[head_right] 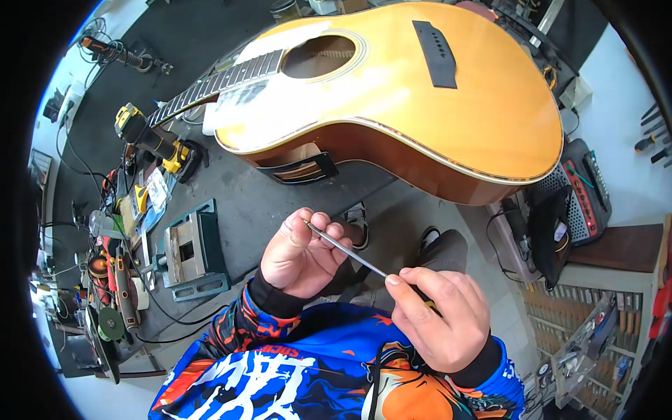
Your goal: The person works on an acoustic guitar in a workshop, handling a small black component and a bag of screws. They use a screwdriver to adjust or install a part on the guitar's body near the soundhole. The person also moves a second guitar aside to access the workspace.
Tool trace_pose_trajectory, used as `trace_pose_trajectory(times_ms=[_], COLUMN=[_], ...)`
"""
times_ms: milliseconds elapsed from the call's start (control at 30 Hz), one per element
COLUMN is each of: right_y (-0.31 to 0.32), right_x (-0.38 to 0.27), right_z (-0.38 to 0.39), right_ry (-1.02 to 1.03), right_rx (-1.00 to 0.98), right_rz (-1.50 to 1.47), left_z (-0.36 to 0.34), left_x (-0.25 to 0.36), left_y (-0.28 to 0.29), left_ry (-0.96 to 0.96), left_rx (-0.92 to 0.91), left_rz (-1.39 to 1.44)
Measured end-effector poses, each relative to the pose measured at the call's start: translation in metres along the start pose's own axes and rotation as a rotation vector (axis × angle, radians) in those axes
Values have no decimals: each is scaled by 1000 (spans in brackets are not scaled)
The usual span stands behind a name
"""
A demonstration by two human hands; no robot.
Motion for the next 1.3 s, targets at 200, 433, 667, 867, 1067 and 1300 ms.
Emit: trace_pose_trajectory(times_ms=[200,433,667,867,1067,1300], right_y=[9,1,-34,-57,-71,-74], right_x=[-6,2,11,13,17,22], right_z=[-1,1,7,9,7,12], right_ry=[52,14,-159,-349,-367,-410], right_rx=[-77,-27,99,112,155,226], right_rz=[183,-4,-285,-512,-607,-601], left_z=[0,-3,-3,-5,-7,-5], left_x=[0,5,7,4,5,45], left_y=[6,9,5,13,5,-22], left_ry=[-12,-75,-73,9,-29,-531], left_rx=[17,-39,85,201,260,364], left_rz=[-37,-212,-334,-386,-447,-1947])
Point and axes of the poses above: each hand's wrist, its own z-axis away from the middle knuckle, its own y-axis out of the back of the hand, x = y × z, the point moved 3 cm from there along -z, towards the middle knuckle, and after that the axes turned 11 degrees about -x, right-handed, at the moved point
